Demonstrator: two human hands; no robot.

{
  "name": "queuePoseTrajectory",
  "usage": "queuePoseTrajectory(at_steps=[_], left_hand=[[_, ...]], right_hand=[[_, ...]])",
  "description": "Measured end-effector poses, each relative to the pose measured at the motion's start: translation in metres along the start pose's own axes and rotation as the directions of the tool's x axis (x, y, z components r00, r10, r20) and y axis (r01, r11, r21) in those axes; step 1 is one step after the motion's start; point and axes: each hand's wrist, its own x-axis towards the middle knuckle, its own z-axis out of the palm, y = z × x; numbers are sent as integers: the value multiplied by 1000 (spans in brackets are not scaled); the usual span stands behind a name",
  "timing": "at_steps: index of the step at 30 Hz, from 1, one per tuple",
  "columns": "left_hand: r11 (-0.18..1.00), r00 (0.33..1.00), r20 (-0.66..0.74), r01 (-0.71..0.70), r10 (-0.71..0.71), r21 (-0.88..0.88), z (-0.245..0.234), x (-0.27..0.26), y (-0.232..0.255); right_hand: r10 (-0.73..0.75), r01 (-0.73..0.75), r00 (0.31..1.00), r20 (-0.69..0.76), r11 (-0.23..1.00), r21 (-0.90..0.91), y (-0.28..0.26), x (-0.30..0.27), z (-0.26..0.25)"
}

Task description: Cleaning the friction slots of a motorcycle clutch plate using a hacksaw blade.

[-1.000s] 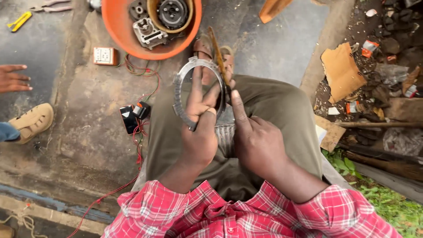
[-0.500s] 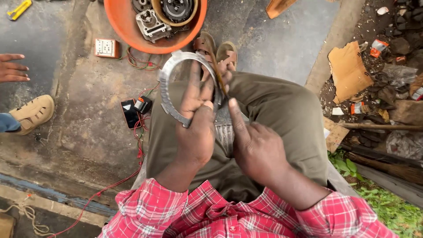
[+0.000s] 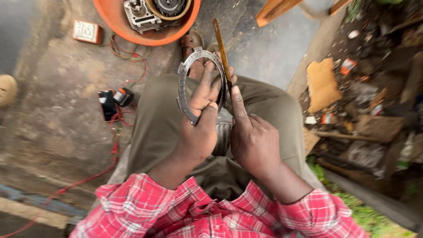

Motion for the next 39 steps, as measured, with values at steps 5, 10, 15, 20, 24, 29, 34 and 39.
queuePoseTrajectory(at_steps=[5, 10, 15, 20, 24, 29, 34, 39], left_hand=[[997, 997, -61, -39, 36, -59, -7, 8, 0], [990, 986, -164, -18, -5, -139, -13, 15, 14], [997, 993, -101, -62, 65, 39, 6, 3, -4], [999, 994, -100, -34, 34, 1, -5, 6, -9], [993, 995, -101, -14, 2, -118, -9, 13, 5], [997, 996, -80, -45, 50, 67, 1, -3, -12], [988, 998, -61, -34, 25, -149, -7, 9, -1], [995, 993, -66, -98, 97, -17, -8, -3, -28]], right_hand=[[-54, 54, 998, -8, 998, -14, 1, -6, 12], [-72, 73, 996, 57, 997, -6, -3, -11, 21], [-81, 82, 994, -69, 996, 16, 5, 1, 7], [-50, 51, 998, -29, 998, 23, 0, -11, 17], [-35, 34, 999, 30, 999, 27, -4, -15, 20], [-48, 51, 998, -51, 997, 52, 4, -7, 17], [-69, 70, 997, -31, 997, 38, -1, -16, 22], [-37, 37, 998, -42, 999, -5, 6, -7, 16]])
